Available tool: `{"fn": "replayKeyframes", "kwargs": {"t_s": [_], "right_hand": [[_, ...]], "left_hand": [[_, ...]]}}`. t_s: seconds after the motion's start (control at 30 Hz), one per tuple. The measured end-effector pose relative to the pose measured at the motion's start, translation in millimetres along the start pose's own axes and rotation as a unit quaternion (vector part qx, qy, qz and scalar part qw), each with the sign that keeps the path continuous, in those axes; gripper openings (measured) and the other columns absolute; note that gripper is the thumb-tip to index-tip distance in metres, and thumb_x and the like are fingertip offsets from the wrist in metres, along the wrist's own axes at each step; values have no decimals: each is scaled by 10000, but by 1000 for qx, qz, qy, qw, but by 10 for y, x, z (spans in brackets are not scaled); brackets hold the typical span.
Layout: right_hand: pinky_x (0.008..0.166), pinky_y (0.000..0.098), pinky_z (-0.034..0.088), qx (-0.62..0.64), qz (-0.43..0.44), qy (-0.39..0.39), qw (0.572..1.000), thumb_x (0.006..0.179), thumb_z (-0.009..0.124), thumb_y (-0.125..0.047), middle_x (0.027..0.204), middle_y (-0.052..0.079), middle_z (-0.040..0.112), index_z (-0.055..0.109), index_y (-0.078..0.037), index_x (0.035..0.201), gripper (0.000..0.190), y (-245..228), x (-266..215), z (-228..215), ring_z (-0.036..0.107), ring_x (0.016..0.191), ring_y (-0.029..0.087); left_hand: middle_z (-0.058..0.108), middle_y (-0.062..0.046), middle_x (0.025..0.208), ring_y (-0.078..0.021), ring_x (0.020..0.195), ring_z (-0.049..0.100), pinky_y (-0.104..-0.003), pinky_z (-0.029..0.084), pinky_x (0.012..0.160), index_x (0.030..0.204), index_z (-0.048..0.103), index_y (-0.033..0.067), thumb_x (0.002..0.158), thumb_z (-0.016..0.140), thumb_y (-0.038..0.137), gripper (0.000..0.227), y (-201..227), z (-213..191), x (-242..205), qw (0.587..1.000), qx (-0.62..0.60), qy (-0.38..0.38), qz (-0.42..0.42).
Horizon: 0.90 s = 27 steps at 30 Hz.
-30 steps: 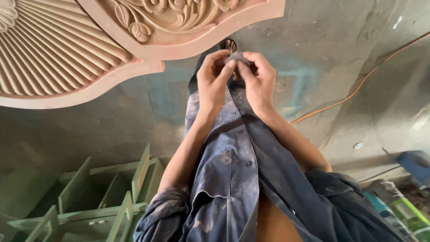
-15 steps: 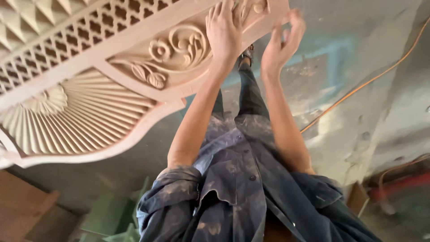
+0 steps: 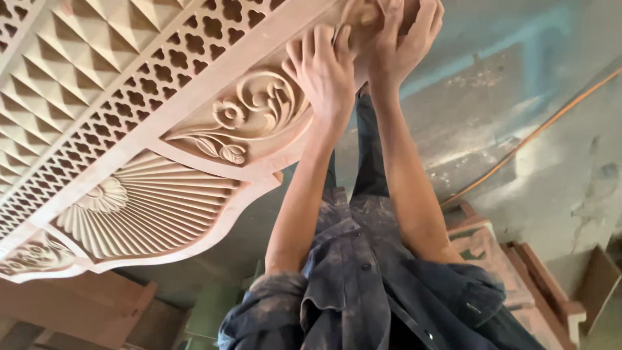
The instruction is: The person sands a large decorative wooden panel using a sanding block, focusing on the carved floral and geometric patterns. The person moves around the panel, adjusting their position to reach different sections, and occasionally pauses to inspect the surface.
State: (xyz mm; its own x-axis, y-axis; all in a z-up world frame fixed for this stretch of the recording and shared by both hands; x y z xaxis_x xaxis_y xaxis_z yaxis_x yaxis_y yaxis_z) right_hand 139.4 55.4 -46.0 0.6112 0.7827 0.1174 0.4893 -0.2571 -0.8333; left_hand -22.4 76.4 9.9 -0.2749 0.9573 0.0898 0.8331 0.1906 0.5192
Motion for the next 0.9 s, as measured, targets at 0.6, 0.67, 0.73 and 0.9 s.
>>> {"fn": "replayKeyframes", "kwargs": {"t_s": [0.6,0.67,0.73,0.9], "right_hand": [[1084,446,466,11,-7,7,1000,1074,619,-297,1322,153,626,602,-31,1324,365,-120,34,22,567,1237,337],[1070,444,469,13,-3,4,1000,1070,621,-304,1318,156,628,606,-35,1314,364,-105,67,63,570,1225,331],[1092,448,463,19,-10,-2,1000,1084,614,-303,1330,156,614,593,-32,1337,372,-103,13,61,559,1258,334],[1094,441,469,22,-6,-3,1000,1089,611,-300,1337,142,615,594,-35,1347,370,-89,40,35,560,1268,324]], "left_hand": [[664,-124,969,-356,1023,581,-523,395,880,924,591,83,986,666,304,241,-60,193,-27,999,24,22,-8],[655,-140,1047,-371,1098,561,-533,401,944,1069,601,39,946,671,279,279,60,148,64,995,69,55,50],[657,-143,1076,-368,1128,558,-533,409,968,1112,608,37,956,670,283,297,75,112,72,994,79,43,63],[679,-153,1155,-348,1157,559,-506,409,938,1045,591,83,1011,648,293,219,87,18,-9,998,49,11,45]]}}
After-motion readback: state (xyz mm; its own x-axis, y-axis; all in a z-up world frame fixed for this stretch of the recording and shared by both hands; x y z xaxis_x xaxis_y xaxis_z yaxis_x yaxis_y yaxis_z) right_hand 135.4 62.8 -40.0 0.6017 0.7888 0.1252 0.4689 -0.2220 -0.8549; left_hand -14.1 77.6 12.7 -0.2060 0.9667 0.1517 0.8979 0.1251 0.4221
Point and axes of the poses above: each hand's wrist, its own x-axis towards the middle knuckle, its own z-axis out of the palm, y = z × x, the point moved 8 cm from there along x, towards the middle knuckle
